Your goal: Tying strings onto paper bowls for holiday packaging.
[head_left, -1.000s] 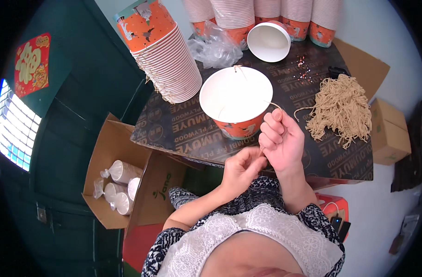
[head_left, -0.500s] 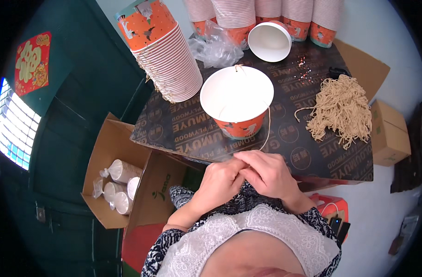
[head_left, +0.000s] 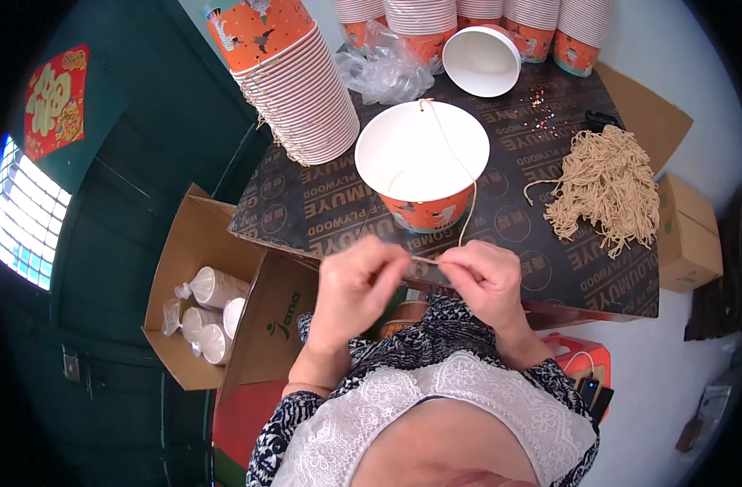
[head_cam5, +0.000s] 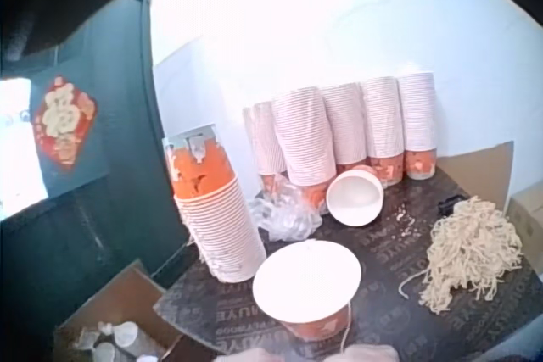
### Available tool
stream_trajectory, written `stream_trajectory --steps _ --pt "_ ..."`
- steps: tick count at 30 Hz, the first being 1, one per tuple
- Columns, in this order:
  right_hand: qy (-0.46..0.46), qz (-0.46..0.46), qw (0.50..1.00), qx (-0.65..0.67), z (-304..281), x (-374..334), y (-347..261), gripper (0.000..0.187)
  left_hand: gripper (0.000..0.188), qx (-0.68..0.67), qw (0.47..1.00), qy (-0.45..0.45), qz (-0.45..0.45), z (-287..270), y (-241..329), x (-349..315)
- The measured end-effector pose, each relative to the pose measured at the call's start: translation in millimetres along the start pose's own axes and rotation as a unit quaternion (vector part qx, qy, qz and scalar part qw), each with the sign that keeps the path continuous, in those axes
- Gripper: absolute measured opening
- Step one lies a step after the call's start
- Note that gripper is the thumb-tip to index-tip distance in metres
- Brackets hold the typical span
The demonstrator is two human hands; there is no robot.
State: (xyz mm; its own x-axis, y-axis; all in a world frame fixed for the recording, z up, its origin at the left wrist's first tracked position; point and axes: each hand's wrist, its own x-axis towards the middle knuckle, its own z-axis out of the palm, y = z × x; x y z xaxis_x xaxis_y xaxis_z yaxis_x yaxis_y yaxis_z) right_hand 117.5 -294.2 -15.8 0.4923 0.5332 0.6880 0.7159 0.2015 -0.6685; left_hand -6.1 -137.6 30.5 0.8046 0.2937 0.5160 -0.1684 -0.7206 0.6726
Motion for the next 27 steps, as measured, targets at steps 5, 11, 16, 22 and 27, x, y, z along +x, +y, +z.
stream_trajectory --steps 5,11,16,22,27 --pt "0.089 0.061 0.992 0.058 7.1 -2.7 2.3 0.010 0.043 0.125 0.980 0.119 0.097 -3.5 -23.1 34.8" --pt "0.141 0.054 0.988 0.027 7.1 0.5 0.3 0.010 0.033 0.224 0.955 0.066 0.184 1.0 -33.0 50.3" --pt "0.182 0.030 0.983 -0.022 11.4 0.5 2.9 0.014 0.022 0.193 0.955 0.076 0.214 11.2 -16.9 42.9" --pt "0.215 -0.006 0.971 -0.101 13.7 -3.4 8.1 0.020 0.022 0.210 0.955 0.068 0.200 23.8 -8.8 31.8" --pt "0.209 -0.001 0.974 -0.083 15.7 -4.5 2.7 0.020 0.030 0.200 0.961 0.061 0.179 21.3 -5.0 28.0"
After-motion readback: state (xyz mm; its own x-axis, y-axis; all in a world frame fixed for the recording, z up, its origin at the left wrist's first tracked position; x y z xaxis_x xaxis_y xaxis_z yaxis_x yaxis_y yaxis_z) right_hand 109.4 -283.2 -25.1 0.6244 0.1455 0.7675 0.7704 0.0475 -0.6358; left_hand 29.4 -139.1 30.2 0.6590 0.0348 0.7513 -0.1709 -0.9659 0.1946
